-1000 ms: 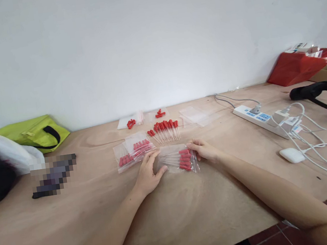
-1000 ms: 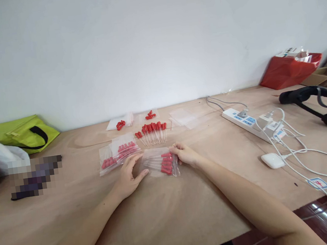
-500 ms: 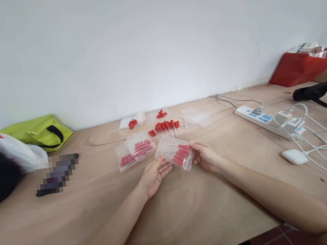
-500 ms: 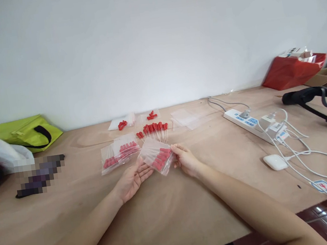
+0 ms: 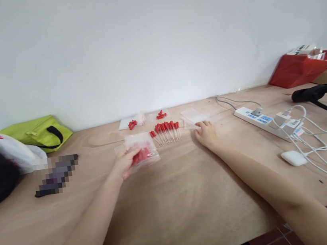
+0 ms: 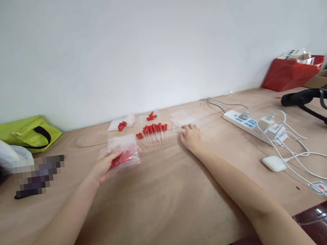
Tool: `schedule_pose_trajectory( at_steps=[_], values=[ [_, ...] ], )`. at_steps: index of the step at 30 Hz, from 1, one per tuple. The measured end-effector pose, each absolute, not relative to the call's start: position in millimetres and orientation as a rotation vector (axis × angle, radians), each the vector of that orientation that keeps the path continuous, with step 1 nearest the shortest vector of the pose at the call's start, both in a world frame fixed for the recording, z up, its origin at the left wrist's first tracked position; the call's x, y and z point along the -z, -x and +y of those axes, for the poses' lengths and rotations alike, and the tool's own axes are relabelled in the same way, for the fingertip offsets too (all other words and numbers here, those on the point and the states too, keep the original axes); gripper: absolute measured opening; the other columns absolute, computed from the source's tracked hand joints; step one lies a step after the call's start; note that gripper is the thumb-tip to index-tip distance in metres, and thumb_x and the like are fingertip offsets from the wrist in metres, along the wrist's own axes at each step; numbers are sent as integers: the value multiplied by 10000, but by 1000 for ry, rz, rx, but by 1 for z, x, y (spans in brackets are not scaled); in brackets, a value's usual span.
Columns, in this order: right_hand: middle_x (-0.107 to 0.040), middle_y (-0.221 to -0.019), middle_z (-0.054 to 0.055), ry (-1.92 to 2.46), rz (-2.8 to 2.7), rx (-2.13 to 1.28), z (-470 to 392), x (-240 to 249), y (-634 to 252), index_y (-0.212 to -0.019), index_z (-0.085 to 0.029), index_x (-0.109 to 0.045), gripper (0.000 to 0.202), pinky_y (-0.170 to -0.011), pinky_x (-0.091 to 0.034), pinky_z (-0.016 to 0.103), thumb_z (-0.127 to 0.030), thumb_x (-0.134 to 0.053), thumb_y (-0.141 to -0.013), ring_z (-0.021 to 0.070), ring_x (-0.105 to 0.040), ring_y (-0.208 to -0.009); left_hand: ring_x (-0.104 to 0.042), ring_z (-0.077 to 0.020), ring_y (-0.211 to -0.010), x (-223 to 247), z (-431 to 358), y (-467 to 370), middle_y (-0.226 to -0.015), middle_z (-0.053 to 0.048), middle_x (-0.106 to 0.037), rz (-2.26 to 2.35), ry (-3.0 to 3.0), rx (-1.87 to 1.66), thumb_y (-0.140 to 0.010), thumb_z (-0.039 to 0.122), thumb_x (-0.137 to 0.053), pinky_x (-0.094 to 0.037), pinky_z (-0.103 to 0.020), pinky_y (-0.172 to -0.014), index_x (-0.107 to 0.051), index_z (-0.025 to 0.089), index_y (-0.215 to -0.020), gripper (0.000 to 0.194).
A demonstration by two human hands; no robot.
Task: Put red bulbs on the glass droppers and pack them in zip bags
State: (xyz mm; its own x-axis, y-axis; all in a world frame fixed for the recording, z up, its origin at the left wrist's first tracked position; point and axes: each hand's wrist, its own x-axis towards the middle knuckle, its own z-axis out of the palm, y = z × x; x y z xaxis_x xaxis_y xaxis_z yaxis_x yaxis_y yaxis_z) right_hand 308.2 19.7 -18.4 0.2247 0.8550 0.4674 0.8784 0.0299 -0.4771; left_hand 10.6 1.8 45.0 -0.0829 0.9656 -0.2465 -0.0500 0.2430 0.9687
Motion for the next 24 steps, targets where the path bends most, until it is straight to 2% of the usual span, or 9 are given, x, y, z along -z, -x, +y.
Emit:
schedule_pose_trajectory(
  at_steps=[3,5,7,9,12,17,20,24],
  values=[
    [-520,-1085,135,1982,-1583,193,42,21,-323,-1063,-172,-567,345,-818,-280,411,-233,-435,-750,282,-400,-1007,-543,-99,-426,-42,24,17,-541,14,-607,1550,-1069,-1154,-619,172,-683,-439,-206,-440,-606,115,-874,272],
    [-512,-1101,123,2048,-1589,212,52,24,-326,-1041,-200,-590,328,-810,-268,410,-229,-425,-759,280,-396,-1006,-561,-122,-462,-33,35,32,-541,6,-600,1697,-1180,-1154,-624,192,-677,-443,-223,-470,-603,106,-919,316],
    [-524,-1078,114,2082,-1613,198,58,26,-327,-968,-215,-627,295,-799,-266,408,-223,-406,-773,277,-402,-997,-620,-177,-659,-22,43,44,-712,-51,-651,1863,-1282,-1154,-604,221,-693,-479,-269,-602,-601,110,-948,373],
    [-542,-1042,118,2097,-1640,171,62,28,-327,-908,-206,-644,289,-793,-269,406,-208,-385,-782,275,-410,-989,-602,-236,-877,-12,48,53,-894,-101,-651,1989,-1392,-1107,-593,274,-704,-463,-324,-762,-598,112,-970,424],
    [-549,-1032,138,2130,-1636,145,63,29,-327,-903,-166,-622,281,-802,-274,408,-169,-375,-769,276,-419,-998,-557,-248,-989,-1,50,59,-1043,-132,-605,2032,-1523,-1085,-660,335,-643,-417,-342,-865,-561,111,-1056,461],
    [-568,-1019,130,2109,-1737,21,50,30,-328,-942,-156,-532,246,-846,-279,426,-172,-344,-784,253,-456,-1010,-529,-254,-990,-2,40,54,-1037,-131,-587,2178,-1756,-1216,-727,327,-554,-399,-370,-869,-554,123,-1073,402],
    [-584,-999,129,1978,-1861,-33,31,33,-332,-916,-159,-506,222,-848,-309,394,-169,-324,-790,237,-483,-994,-453,-286,-1054,-9,25,43,-1032,-147,-563,2291,-1965,-1426,-742,329,-536,-310,-428,-928,-577,121,-1026,354],
    [-583,-1015,129,1670,-1945,-137,-9,37,-339,-822,-165,-491,163,-837,-350,336,-172,-343,-753,212,-509,-964,-360,-313,-1125,-17,1,22,-1160,-144,-469,2179,-2220,-1602,-754,366,-528,-194,-486,-961,-591,161,-958,295]
  ],
)
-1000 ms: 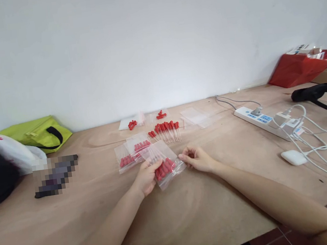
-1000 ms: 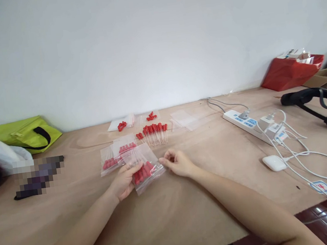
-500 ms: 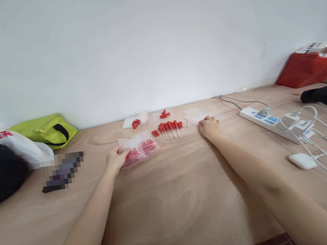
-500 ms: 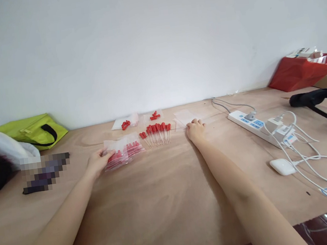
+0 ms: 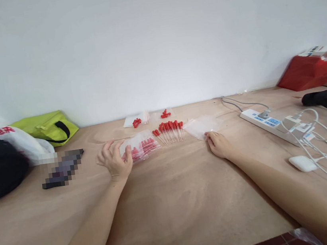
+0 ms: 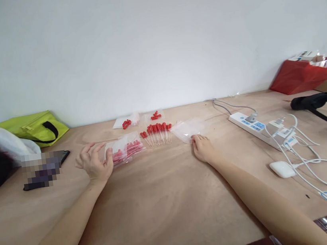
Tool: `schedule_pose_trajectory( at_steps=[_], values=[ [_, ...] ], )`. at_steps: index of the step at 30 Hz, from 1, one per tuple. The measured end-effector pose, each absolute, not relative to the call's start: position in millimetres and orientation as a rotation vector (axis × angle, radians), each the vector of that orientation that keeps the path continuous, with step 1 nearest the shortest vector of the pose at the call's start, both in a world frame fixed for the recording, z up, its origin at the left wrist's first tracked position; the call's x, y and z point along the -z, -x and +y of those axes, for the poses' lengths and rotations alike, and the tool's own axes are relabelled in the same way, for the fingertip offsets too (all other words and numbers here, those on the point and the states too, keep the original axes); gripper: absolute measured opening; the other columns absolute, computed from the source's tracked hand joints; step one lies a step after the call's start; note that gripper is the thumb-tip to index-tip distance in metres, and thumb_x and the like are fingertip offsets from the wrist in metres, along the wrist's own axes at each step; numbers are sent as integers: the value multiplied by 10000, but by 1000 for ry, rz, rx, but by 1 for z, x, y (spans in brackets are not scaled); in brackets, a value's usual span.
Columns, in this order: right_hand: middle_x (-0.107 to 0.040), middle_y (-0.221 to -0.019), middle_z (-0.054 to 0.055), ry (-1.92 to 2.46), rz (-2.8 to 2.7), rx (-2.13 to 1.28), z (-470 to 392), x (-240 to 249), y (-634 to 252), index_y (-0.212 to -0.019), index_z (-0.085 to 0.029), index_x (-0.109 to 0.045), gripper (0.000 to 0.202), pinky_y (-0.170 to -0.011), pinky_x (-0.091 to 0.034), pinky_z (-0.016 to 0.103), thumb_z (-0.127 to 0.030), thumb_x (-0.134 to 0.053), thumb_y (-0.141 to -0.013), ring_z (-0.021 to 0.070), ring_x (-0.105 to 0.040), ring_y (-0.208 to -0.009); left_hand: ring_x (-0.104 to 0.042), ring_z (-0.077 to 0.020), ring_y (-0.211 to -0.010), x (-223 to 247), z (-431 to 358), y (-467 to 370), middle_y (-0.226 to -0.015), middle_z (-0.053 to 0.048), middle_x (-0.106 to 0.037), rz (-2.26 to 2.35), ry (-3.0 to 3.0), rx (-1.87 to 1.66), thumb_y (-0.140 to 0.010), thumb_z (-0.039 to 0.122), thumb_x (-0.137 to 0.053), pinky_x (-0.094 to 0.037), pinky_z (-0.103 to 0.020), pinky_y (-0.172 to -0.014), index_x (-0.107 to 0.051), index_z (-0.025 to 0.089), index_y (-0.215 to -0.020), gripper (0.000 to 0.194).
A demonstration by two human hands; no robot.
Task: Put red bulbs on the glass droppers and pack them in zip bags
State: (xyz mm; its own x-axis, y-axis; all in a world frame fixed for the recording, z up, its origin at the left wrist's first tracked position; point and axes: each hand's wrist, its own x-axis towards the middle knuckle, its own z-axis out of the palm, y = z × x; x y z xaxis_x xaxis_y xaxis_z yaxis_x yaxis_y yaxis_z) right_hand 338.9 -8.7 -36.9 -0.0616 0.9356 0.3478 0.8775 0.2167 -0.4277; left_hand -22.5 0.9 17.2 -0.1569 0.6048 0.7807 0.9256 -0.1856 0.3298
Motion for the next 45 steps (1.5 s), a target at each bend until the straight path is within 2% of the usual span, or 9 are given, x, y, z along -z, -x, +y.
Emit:
schedule_pose_trajectory(
  at_steps=[3,9,16,19,22,27,36,41,45],
  values=[
    [-611,-901,86,1528,-1778,-316,-38,34,-343,-702,-192,-470,84,-786,-383,318,-179,-389,-683,199,-539,-872,-412,-295,-1083,-16,-14,4,-1107,-112,-494,-1577,2009,1252,-743,348,-542,-206,-473,-961,-591,194,-901,226],
    [-600,-679,38,1148,-1474,-1016,-56,16,-341,-552,-204,-446,76,-677,-414,316,-182,-382,-586,179,-548,-702,-452,-219,-1082,-5,-32,-28,-1085,-77,-521,-1117,2725,1104,-780,275,-504,-338,-382,-955,-522,216,-1049,276],
    [-464,-435,11,905,-1627,-1361,-45,2,-300,-467,-201,-436,102,-543,-383,286,-183,-353,-524,144,-445,-490,-296,-259,-1243,-10,-44,-34,-1319,-78,-376,-794,3177,835,-744,196,-478,-289,-452,-1004,-371,241,-1260,530],
    [-551,-591,33,843,-1987,-1190,-37,-5,-278,-512,-177,-509,141,-650,-390,298,-176,-379,-565,148,-491,-613,-259,-265,-1269,-15,-47,-36,-1356,-43,-356,-615,3360,520,-736,250,-516,-268,-457,-1019,-352,267,-1287,575],
    [-595,-866,59,1095,-2121,-596,-26,-7,-267,-714,-172,-602,197,-815,-326,348,-173,-418,-644,187,-489,-866,-348,-237,-1228,-17,-50,-38,-1327,-45,-408,-589,3440,316,-767,302,-514,-261,-432,-1031,-395,259,-1269,518],
    [-578,-996,96,1722,-2036,-83,-8,4,-283,-958,-194,-610,279,-797,-294,367,-280,-487,-722,243,-447,-966,-403,-247,-1180,-16,-55,-34,-1281,-72,-461,-794,3386,365,-761,389,-532,-333,-417,-982,-477,226,-1210,481],
    [-616,-959,74,1976,-1842,-12,-7,5,-323,-880,-187,-624,271,-759,-330,327,-122,-441,-691,217,-506,-934,-462,-253,-1069,-20,-76,-24,-1207,-102,-513,-917,3180,357,-777,350,-506,-362,-430,-904,-451,187,-1223,478],
    [-633,-685,33,1808,-1848,-494,-25,0,-290,-701,-178,-621,199,-582,-372,246,-354,-529,-713,144,-552,-640,-520,-233,-853,-17,-84,-38,-977,-120,-606,-1056,2967,505,-809,355,-454,-396,-415,-788,-566,117,-1056,361],
    [-619,-636,4,1729,-1914,-663,-39,-1,-259,-634,-188,-612,238,-527,-357,230,-423,-640,-607,128,-535,-587,-509,-205,-742,-13,-80,-47,-779,-84,-598,-1130,2898,549,-821,361,-440,-403,-402,-732,-607,124,-939,313]
  ],
)
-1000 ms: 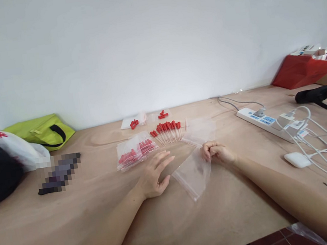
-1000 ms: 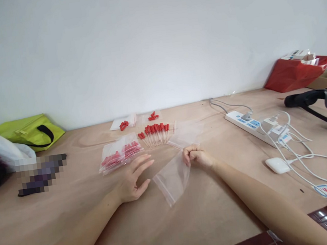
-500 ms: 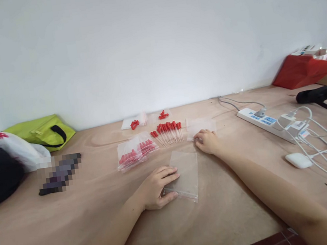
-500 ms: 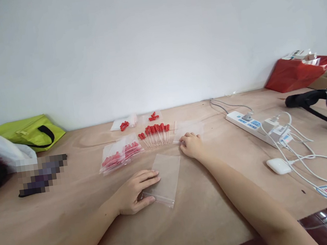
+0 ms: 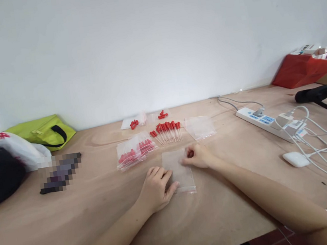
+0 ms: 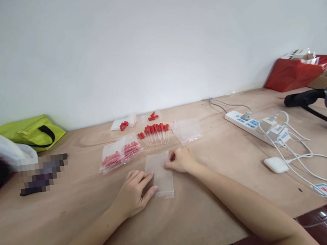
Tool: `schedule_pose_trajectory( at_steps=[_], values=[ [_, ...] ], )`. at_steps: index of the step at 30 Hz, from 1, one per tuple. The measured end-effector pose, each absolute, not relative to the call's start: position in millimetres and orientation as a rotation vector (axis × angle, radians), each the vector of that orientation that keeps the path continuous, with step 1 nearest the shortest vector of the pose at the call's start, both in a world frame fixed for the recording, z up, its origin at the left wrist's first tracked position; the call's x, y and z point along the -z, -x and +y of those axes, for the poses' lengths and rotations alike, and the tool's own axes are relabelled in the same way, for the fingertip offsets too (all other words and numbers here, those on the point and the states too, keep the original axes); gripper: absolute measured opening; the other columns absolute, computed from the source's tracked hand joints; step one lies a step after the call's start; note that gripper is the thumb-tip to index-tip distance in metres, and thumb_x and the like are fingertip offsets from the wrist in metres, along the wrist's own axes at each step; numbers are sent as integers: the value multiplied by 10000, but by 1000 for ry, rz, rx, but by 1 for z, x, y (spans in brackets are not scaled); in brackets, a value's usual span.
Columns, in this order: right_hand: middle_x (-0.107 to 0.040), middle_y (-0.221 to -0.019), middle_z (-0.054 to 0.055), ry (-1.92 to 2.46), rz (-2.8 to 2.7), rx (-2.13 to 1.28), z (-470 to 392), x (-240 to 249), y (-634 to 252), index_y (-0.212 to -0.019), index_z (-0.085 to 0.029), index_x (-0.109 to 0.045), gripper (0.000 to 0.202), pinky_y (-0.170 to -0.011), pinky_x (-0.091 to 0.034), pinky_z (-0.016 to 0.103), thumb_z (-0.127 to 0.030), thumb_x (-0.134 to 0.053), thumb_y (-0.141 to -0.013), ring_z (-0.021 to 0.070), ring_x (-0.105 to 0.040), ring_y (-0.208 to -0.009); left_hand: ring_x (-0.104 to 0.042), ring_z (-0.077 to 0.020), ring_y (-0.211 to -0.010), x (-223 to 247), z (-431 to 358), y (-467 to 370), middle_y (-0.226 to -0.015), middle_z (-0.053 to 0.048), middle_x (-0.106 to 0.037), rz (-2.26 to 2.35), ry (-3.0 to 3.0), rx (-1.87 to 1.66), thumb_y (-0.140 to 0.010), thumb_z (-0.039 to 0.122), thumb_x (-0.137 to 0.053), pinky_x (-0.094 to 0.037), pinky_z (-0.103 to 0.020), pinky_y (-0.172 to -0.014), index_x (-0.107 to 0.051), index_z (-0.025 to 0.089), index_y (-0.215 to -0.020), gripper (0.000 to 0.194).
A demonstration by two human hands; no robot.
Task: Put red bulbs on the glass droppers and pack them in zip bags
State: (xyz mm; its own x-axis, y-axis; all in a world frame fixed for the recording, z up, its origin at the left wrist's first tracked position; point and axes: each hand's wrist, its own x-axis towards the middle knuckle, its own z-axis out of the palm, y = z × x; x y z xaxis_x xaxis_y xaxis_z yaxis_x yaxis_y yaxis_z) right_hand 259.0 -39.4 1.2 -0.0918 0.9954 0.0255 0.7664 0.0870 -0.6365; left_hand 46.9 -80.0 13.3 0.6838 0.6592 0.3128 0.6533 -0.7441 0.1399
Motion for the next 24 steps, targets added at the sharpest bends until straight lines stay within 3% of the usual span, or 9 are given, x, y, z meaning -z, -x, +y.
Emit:
schedule_pose_trajectory(
  at_steps=[3,6,11,13,15,18,24],
  values=[
    [-610,-618,-8,1644,-2083,-623,-36,-2,-245,-628,-196,-628,62,-569,-374,238,-252,-610,-647,120,-530,-585,-520,-190,-776,-13,-70,-44,-800,-65,-593,1042,-2855,-612,-830,336,-444,-407,-393,-773,-619,166,-903,255],
    [-615,-718,25,1359,-2309,-375,-21,-2,-238,-725,-194,-650,152,-677,-404,264,-112,-528,-686,145,-547,-710,-506,-213,-973,-14,-56,-38,-999,-81,-584,903,-2881,-683,-825,308,-465,-396,-389,-864,-614,188,-952,230],
    [-531,-1077,119,1052,-2135,13,-1,3,-239,-1098,-174,-535,339,-796,-405,321,-238,-511,-766,191,-502,-945,-342,-249,-1220,-12,-41,-32,-1296,-73,-428,773,-2897,-439,-814,357,-482,-282,-452,-1008,-499,237,-1181,387],
    [-565,-977,118,1184,-1969,2,-3,5,-247,-1013,-153,-564,279,-737,-417,301,-293,-480,-787,188,-525,-875,-339,-253,-1227,-10,-43,-32,-1326,-87,-395,893,-2849,-353,-826,384,-456,-263,-472,-1016,-447,233,-1235,436],
    [-586,-732,68,1381,-1882,-72,-10,7,-258,-769,-162,-598,238,-623,-403,261,-336,-440,-804,159,-532,-685,-363,-250,-1211,-9,-48,-33,-1315,-101,-409,1015,-2802,-324,-837,397,-431,-292,-463,-1001,-434,220,-1249,448],
    [-482,-474,0,1572,-1899,-224,-29,9,-274,-487,-171,-493,405,-497,-317,226,-430,-428,-791,101,-426,-466,-391,-245,-1186,-8,-55,-37,-1292,-102,-437,1126,-2769,-346,-844,397,-417,-341,-442,-968,-463,210,-1226,428],
    [-416,-430,-36,1595,-1802,-615,-49,18,-280,-449,-174,-444,441,-427,-258,207,-490,-423,-756,78,-373,-416,-398,-245,-1173,-8,-56,-41,-1283,-102,-446,1171,-2753,-368,-846,388,-418,-348,-454,-952,-471,202,-1218,419]
  ],
)
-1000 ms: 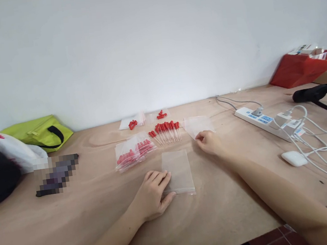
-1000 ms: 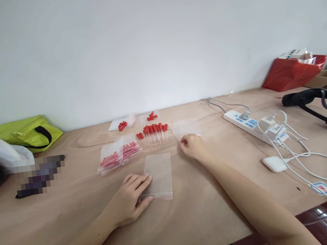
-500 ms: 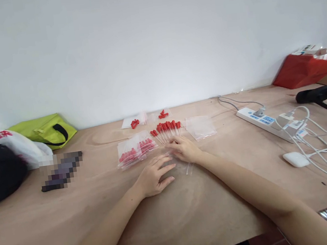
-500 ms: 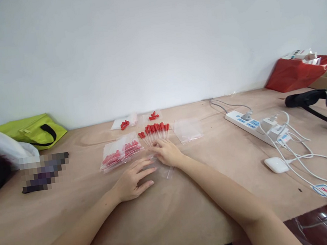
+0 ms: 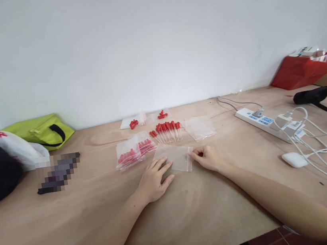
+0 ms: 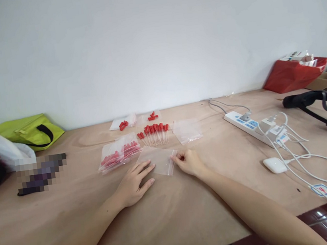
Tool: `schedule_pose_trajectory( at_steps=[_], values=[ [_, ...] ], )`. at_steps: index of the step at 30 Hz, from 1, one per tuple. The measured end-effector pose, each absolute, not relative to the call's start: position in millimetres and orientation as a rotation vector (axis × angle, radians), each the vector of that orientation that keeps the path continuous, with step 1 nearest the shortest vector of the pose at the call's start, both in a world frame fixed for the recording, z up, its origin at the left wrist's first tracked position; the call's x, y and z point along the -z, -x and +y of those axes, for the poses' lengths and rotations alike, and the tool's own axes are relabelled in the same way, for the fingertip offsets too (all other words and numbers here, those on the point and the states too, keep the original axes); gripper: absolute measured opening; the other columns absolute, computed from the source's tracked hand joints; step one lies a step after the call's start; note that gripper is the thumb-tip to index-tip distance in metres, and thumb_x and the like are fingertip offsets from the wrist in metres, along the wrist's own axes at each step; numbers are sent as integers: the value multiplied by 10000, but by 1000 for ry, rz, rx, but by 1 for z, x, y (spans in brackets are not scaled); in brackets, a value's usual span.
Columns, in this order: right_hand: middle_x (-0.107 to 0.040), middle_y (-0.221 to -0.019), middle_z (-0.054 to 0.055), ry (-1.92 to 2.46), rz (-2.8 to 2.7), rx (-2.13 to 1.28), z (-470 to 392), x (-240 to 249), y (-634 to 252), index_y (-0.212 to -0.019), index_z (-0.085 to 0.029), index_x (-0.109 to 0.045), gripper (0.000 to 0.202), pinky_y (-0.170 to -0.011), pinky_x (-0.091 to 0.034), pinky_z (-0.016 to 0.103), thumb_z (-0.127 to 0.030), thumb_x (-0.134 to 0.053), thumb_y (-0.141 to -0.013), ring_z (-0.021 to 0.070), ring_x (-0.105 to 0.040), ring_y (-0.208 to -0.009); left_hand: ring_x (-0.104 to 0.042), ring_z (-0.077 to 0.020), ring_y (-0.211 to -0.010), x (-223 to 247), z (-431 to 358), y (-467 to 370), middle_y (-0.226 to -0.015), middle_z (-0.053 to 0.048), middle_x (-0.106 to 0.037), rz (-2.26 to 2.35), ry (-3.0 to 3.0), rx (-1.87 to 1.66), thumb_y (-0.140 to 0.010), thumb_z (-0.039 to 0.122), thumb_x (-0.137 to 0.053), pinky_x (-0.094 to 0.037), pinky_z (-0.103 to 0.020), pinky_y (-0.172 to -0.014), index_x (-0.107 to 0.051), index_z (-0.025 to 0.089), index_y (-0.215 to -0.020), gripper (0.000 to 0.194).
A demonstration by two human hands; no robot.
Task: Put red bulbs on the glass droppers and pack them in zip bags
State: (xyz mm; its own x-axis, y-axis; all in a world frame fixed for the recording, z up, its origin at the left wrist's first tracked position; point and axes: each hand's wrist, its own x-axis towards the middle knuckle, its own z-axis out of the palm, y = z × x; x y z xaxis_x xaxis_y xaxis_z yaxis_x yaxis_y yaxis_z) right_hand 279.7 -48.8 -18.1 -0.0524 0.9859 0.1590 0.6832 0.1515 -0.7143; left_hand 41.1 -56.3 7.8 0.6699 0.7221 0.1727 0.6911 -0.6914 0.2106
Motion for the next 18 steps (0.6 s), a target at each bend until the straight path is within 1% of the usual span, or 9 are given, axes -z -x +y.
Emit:
schedule_pose_trajectory(
  at_steps=[4,6,8,10,14,16,18],
  values=[
    [-440,-460,-39,1523,-1696,-679,-45,21,-275,-516,-169,-507,353,-426,-282,197,-449,-478,-729,80,-394,-445,-394,-244,-1175,-7,-56,-40,-1288,-101,-441,1162,-2738,-377,-845,391,-420,-341,-457,-957,-469,208,-1220,420],
    [-477,-497,-32,1479,-1687,-672,-45,20,-273,-561,-166,-546,300,-439,-305,196,-421,-514,-716,81,-408,-465,-400,-244,-1170,-7,-56,-40,-1282,-97,-447,1154,-2733,-397,-844,392,-424,-346,-457,-953,-472,214,-1217,416],
    [-525,-570,-16,1444,-1703,-634,-48,17,-271,-619,-168,-586,250,-475,-341,203,-398,-544,-707,87,-440,-505,-401,-244,-1168,-7,-56,-40,-1279,-95,-451,1151,-2728,-410,-843,392,-426,-347,-455,-954,-477,216,-1213,412],
    [-551,-650,6,1432,-1737,-567,-53,13,-269,-645,-176,-614,233,-548,-382,221,-393,-556,-709,103,-484,-579,-400,-243,-1168,-7,-56,-40,-1280,-95,-450,1149,-2727,-413,-843,391,-425,-346,-453,-957,-482,212,-1209,411],
    [-546,-709,31,1477,-1844,-393,-59,7,-262,-589,-189,-617,261,-705,-400,287,-435,-602,-674,148,-514,-717,-403,-244,-1164,-7,-56,-40,-1278,-102,-448,1148,-2741,-396,-846,386,-421,-352,-451,-953,-479,205,-1212,412],
    [-553,-744,40,1443,-1884,-334,-59,8,-259,-575,-185,-600,229,-740,-395,301,-394,-620,-666,163,-510,-772,-404,-244,-1163,-7,-56,-40,-1273,-103,-451,1150,-2749,-386,-847,386,-419,-357,-452,-948,-481,205,-1208,409],
    [-556,-742,35,1389,-1883,-379,-57,10,-259,-566,-179,-572,179,-712,-400,281,-306,-597,-689,151,-509,-760,-405,-242,-1162,-7,-57,-40,-1265,-100,-457,1147,-2757,-395,-847,383,-419,-361,-450,-945,-487,209,-1201,401]
  ],
)
